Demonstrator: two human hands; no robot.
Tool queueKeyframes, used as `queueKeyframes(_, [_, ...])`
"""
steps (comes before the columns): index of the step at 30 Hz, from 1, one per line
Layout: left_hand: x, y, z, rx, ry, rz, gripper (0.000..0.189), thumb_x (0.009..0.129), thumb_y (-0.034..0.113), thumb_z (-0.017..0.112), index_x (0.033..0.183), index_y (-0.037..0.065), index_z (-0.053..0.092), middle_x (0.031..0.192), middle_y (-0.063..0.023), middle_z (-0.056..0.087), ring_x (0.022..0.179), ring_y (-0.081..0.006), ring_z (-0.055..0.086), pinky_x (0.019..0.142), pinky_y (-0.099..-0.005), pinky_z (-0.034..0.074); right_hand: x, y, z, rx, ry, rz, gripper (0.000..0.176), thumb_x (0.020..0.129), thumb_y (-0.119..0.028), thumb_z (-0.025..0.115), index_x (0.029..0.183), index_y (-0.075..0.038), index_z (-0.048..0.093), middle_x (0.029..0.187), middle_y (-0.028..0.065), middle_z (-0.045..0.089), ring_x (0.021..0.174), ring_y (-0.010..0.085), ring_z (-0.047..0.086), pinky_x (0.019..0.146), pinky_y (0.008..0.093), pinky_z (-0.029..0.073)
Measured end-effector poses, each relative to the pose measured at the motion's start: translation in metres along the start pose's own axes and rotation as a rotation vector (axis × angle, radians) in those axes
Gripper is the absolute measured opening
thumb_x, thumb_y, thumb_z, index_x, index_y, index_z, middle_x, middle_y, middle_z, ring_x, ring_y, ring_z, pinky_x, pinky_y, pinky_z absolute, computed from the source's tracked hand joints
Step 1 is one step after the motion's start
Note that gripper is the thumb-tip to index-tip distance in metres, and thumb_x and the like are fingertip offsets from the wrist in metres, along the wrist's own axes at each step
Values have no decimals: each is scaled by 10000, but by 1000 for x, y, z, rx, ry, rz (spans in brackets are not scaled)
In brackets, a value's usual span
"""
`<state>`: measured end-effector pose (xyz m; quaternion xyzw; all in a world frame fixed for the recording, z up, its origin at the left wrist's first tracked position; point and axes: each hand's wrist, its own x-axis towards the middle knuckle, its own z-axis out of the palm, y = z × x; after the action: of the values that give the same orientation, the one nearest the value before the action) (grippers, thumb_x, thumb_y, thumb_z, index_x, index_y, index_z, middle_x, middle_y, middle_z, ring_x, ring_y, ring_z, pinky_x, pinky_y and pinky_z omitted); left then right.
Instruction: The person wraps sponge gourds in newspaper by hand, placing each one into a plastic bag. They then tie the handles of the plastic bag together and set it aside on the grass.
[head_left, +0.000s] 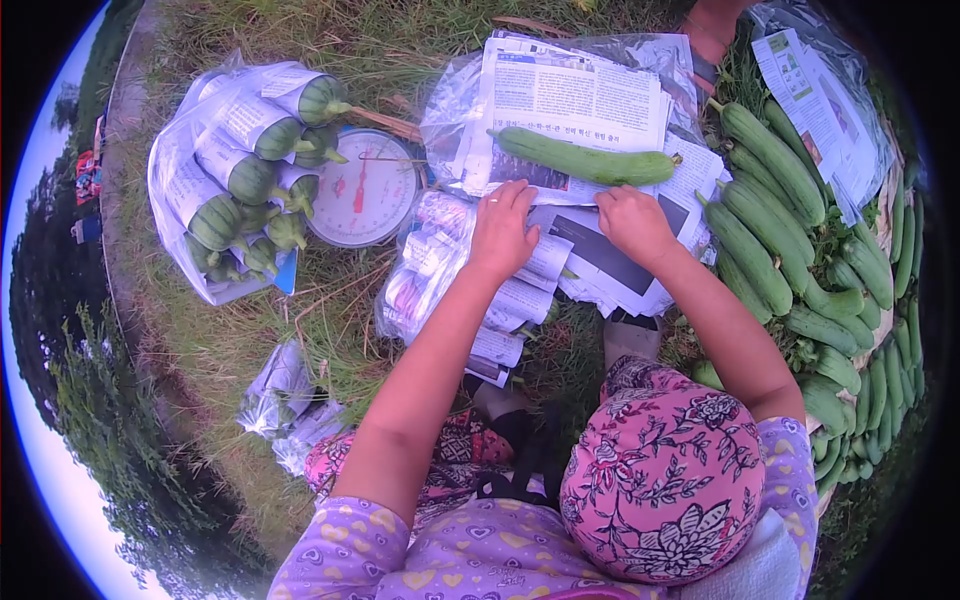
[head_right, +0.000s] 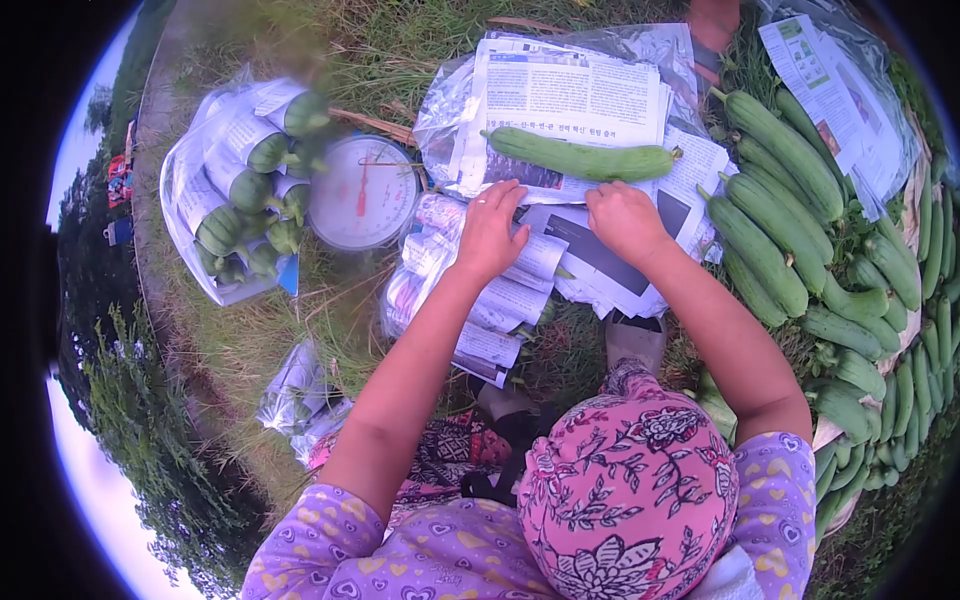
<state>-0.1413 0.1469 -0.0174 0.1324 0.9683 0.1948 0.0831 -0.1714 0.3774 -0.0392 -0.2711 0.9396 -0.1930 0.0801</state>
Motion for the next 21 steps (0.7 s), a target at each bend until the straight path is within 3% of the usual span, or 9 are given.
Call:
queueKeyframes(3, [9, 2, -6, 20, -5, 33, 513, 736, 116, 709, 1214, 37, 541, 1281, -136, 534, 1217, -315, 475, 1034, -430, 359, 7, -1, -12, -54, 29, -26, 96, 784, -78, 546, 779, -22, 623, 768, 137, 639, 772, 286, 648, 723, 391, 539])
queueKeyframes(9, [23, 1, -20, -21, -49, 61, 395, 760, 136, 701, 1133, 47, 607, 1147, -128, 619, 1104, -310, 553, 962, -419, 405, 18, 13, -10, 41, -63, 57, 97, 786, -90, 561, 754, -32, 632, 755, 145, 657, 753, 314, 668, 690, 418, 535])
queueKeyframes(15, [32, -3, -21, -18, -13, 121, 198, 782, 133, 682, 970, 69, 683, 995, -88, 671, 934, -299, 604, 842, -417, 459, 23, 12, -19, 103, -85, 65, 158, 775, -222, 679, 774, -67, 655, 731, 129, 657, 719, 313, 661, 674, 436, 522])
queueKeyframes(18, [36, -6, -17, 46, -1, 140, 130, 770, 123, 686, 892, 80, 698, 942, -66, 673, 886, -284, 605, 800, -410, 468, 28, 7, -34, 86, -231, 123, 242, 747, -283, 731, 790, -62, 642, 794, 97, 652, 811, 289, 634, 696, 413, 501])
queueKeyframes(21, [36, -9, -12, 65, 18, 155, 92, 746, 109, 694, 834, 87, 697, 880, -56, 660, 859, -274, 598, 769, -399, 472, 31, 9, -37, 225, -40, 93, 291, 710, -291, 759, 892, -81, 671, 947, 87, 661, 1009, 254, 591, 839, 393, 467])
